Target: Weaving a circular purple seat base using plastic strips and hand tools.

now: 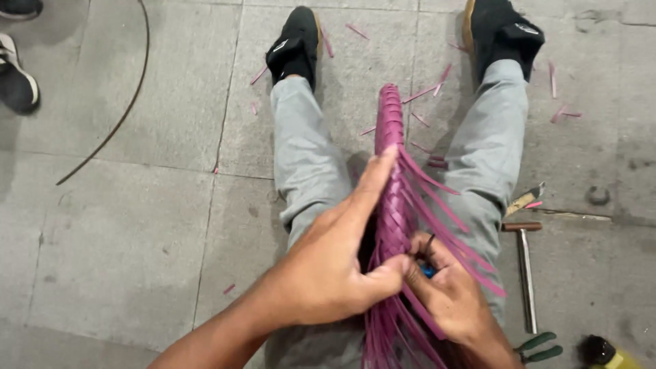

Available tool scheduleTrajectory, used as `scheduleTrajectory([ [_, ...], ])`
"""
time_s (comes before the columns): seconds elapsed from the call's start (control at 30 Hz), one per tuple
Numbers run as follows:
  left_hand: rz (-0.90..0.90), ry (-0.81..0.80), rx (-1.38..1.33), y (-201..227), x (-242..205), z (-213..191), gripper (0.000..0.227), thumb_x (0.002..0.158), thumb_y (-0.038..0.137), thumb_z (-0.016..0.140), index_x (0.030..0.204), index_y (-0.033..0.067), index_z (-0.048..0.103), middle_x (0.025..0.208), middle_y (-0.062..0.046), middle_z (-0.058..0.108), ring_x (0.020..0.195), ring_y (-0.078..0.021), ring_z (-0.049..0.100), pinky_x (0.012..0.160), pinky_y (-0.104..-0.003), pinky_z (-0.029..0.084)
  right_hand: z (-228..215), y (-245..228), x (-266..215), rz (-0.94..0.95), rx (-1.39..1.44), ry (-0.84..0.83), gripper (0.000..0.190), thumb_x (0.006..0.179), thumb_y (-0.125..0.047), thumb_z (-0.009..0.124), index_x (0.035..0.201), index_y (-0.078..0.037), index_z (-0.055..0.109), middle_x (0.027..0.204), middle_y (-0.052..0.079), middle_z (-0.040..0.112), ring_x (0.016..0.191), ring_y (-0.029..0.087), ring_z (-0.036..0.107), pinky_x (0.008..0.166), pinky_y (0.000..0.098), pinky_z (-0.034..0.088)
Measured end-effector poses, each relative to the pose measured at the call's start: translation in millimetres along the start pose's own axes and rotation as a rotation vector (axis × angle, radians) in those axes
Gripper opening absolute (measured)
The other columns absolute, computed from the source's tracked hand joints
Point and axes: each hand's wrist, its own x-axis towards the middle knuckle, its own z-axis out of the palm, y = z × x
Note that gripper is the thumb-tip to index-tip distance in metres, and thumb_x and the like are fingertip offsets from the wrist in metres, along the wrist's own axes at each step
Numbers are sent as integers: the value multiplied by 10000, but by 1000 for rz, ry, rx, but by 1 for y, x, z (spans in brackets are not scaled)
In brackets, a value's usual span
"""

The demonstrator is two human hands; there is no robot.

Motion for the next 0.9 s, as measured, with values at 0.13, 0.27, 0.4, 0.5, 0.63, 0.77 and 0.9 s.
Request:
scheduleTrajectory([
  [0.13,127,57,183,-1,4,9,973,840,171,694,1621,-46,154,1565,-404,376,1490,-480,388,1202,-414,349,-9,-5,5,-85,-89,-12,412,977,-182,611,1358,-46,538,1100,46,680,846,72,611,738,253,509],
  [0.27,63,69,186,-9,6,20,981,864,209,680,1661,-36,164,1608,-407,353,1532,-483,374,1244,-413,368,8,-72,-5,-458,-124,-164,395,1033,-155,544,1386,23,528,1211,100,664,1028,85,627,873,271,506],
  [0.4,112,87,178,-6,12,14,963,851,199,693,1637,-36,189,1592,-388,383,1506,-472,399,1223,-416,369,-30,-13,10,75,-58,-64,554,997,-160,642,1542,-101,558,1030,123,798,624,184,621,544,387,492],
  [0.5,92,8,-126,-19,21,1,845,904,174,655,1618,1,239,1536,-313,500,1423,-413,504,1183,-404,410,-32,-63,15,77,-567,120,373,987,-214,680,1340,-100,710,953,76,739,701,204,497,639,441,457],
  [0.63,239,33,-246,-47,24,7,500,1020,108,580,1502,31,471,1440,-185,629,1361,-291,607,1201,-382,459,-48,-118,9,-87,-895,109,270,904,-258,692,1109,-90,743,935,51,739,807,167,661,759,377,541],
  [0.77,498,105,-55,-32,33,6,279,1042,125,627,1309,66,682,1312,-103,685,1267,-245,640,1179,-364,494,-57,-136,7,31,-858,231,262,909,-288,727,1019,-54,767,975,87,727,867,218,693,798,390,562],
  [0.9,588,-17,21,-29,46,2,255,1012,146,665,1254,101,729,1300,-71,693,1192,-234,614,1107,-357,495,-49,-108,8,-269,-584,44,307,909,-264,675,1143,-68,712,1034,83,786,905,232,711,826,368,566],
])
